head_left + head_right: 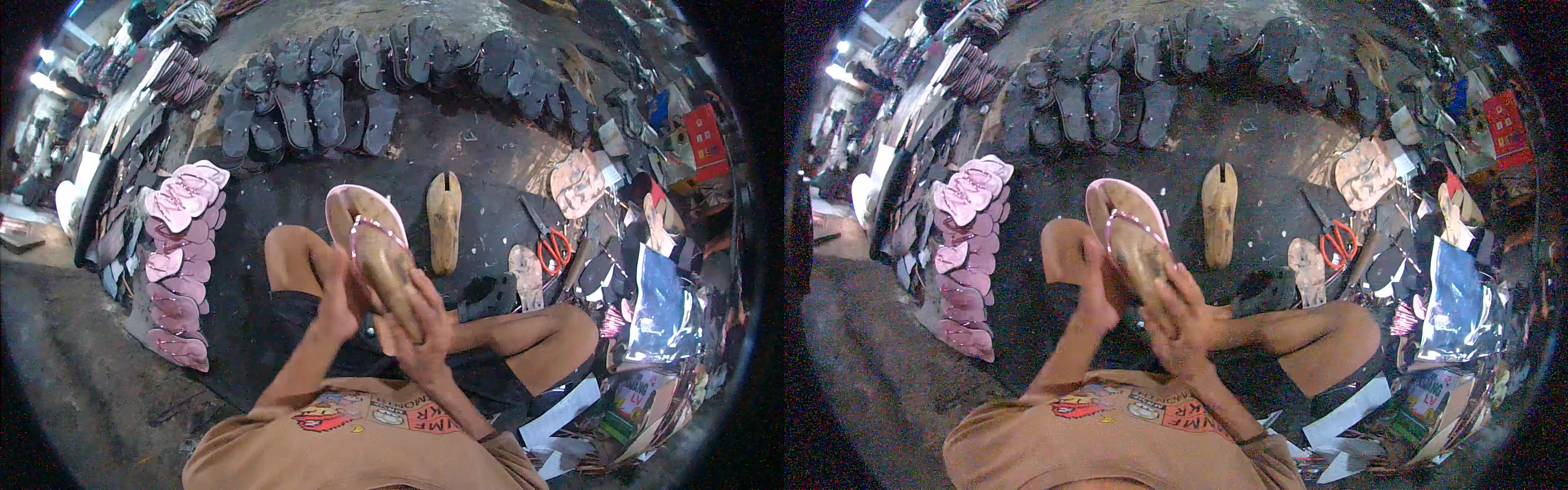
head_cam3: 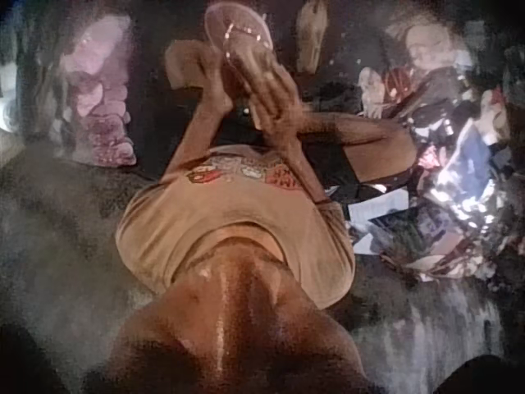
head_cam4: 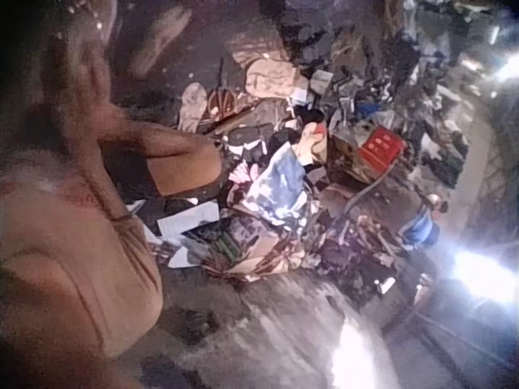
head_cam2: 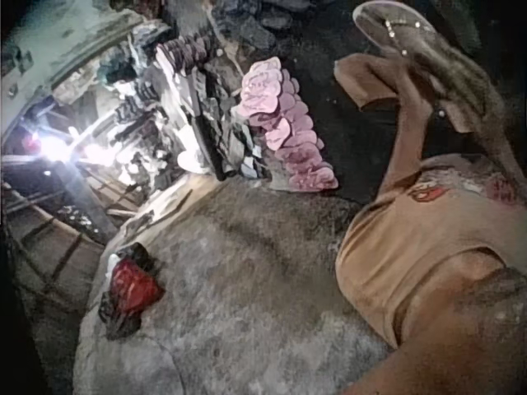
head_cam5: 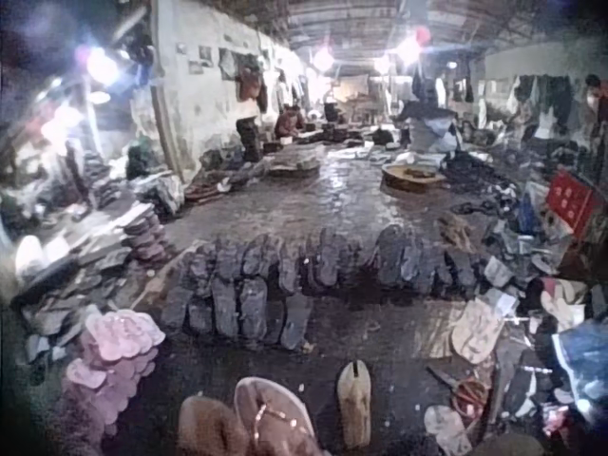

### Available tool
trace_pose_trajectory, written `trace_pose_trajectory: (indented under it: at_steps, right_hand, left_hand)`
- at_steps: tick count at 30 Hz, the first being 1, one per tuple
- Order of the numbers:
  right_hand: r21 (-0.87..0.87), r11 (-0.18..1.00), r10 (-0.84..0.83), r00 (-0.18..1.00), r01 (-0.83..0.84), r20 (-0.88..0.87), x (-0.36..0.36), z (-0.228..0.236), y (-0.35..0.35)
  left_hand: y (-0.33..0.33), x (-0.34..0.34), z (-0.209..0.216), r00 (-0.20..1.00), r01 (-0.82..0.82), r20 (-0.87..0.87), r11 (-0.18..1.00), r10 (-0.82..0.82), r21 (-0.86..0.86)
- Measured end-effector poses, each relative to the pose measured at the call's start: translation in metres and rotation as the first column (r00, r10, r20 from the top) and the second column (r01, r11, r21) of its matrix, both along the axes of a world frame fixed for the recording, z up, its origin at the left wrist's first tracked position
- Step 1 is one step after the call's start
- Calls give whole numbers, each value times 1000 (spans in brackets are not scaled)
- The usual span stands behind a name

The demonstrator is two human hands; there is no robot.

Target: The person sits on the floor and repeatedly presses the sole of a pink flip-flop onto a wooden last to shape or secure the fit. The person handles the flip-flop and last by hand, turning the flip-flop over and applying pressure to different areas of the sole.

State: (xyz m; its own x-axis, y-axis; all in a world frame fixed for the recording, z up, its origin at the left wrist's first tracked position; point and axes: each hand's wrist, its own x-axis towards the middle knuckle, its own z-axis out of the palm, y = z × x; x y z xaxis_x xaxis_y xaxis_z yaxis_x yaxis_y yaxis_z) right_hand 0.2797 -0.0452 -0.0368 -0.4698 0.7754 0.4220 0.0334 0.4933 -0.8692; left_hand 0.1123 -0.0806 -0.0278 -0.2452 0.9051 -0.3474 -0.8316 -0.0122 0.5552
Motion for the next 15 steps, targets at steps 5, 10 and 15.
trace_pose_trajectory:
  at_steps: [5,10,15]
  right_hand:
    - [-388,836,383,919,-388,-93,18,14,11]
    - [-736,676,140,987,-38,78,43,-56,-35]
    - [-908,295,234,943,-299,-234,38,8,-36]
  left_hand:
    - [-29,0,5,996,79,62,956,-64,-284]
    - [-70,10,27,995,77,-39,959,-91,-273]
    - [-90,15,41,963,43,268,967,26,-250]
